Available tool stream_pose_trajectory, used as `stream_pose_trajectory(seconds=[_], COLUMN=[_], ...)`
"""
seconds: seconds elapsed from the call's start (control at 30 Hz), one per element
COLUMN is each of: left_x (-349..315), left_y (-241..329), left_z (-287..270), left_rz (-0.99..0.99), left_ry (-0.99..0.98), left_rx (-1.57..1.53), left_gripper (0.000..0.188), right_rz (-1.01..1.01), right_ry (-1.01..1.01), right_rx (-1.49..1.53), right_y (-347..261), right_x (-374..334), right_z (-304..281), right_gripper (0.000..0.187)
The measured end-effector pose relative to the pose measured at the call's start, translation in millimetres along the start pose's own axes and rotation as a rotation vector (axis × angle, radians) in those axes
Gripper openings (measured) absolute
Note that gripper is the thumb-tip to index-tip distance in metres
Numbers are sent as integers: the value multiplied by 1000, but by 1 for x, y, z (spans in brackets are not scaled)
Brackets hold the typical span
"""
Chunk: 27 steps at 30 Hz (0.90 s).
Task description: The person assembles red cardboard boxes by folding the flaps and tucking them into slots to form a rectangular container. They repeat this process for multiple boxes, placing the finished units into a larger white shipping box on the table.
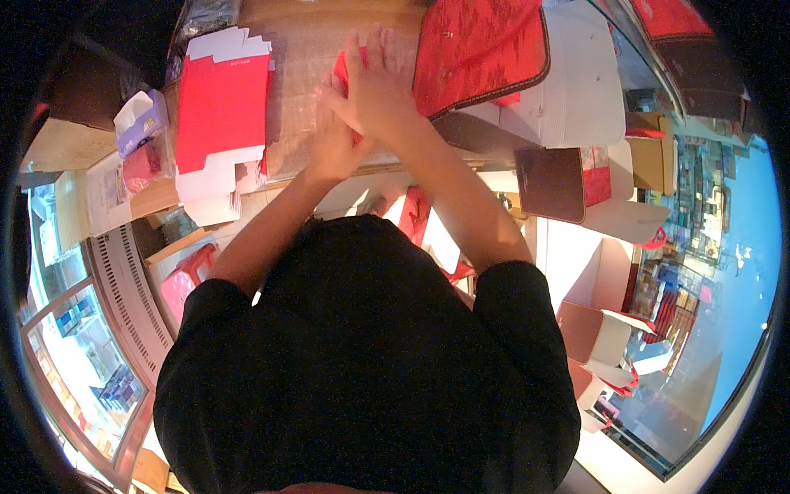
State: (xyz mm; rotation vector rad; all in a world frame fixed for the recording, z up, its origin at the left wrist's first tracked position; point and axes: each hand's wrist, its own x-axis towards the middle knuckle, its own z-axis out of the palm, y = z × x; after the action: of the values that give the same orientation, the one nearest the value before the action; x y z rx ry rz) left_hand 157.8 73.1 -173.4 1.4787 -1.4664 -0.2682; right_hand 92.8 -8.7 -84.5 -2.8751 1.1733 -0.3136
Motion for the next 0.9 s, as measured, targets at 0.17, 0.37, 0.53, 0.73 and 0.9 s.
stream_pose_trajectory(seconds=[0.17,0.37,0.53,0.73,0.9], left_x=[0,6,-12,-7,-7], left_y=[-2,-4,-5,19,29], left_z=[11,14,14,-27,-67], left_rz=[-129,-161,12,208,163], left_ry=[-201,-124,-62,-58,-19], left_rx=[130,-41,25,299,390], left_gripper=[92,97,101,106,106], right_rz=[-64,64,328,394,476], right_ry=[30,-3,-72,159,258], right_rx=[5,-63,440,864,1354], right_y=[-4,0,28,43,40], right_x=[-21,-25,-35,-58,-70], right_z=[9,-6,-28,-46,-69], right_gripper=[82,77,77,78,77])
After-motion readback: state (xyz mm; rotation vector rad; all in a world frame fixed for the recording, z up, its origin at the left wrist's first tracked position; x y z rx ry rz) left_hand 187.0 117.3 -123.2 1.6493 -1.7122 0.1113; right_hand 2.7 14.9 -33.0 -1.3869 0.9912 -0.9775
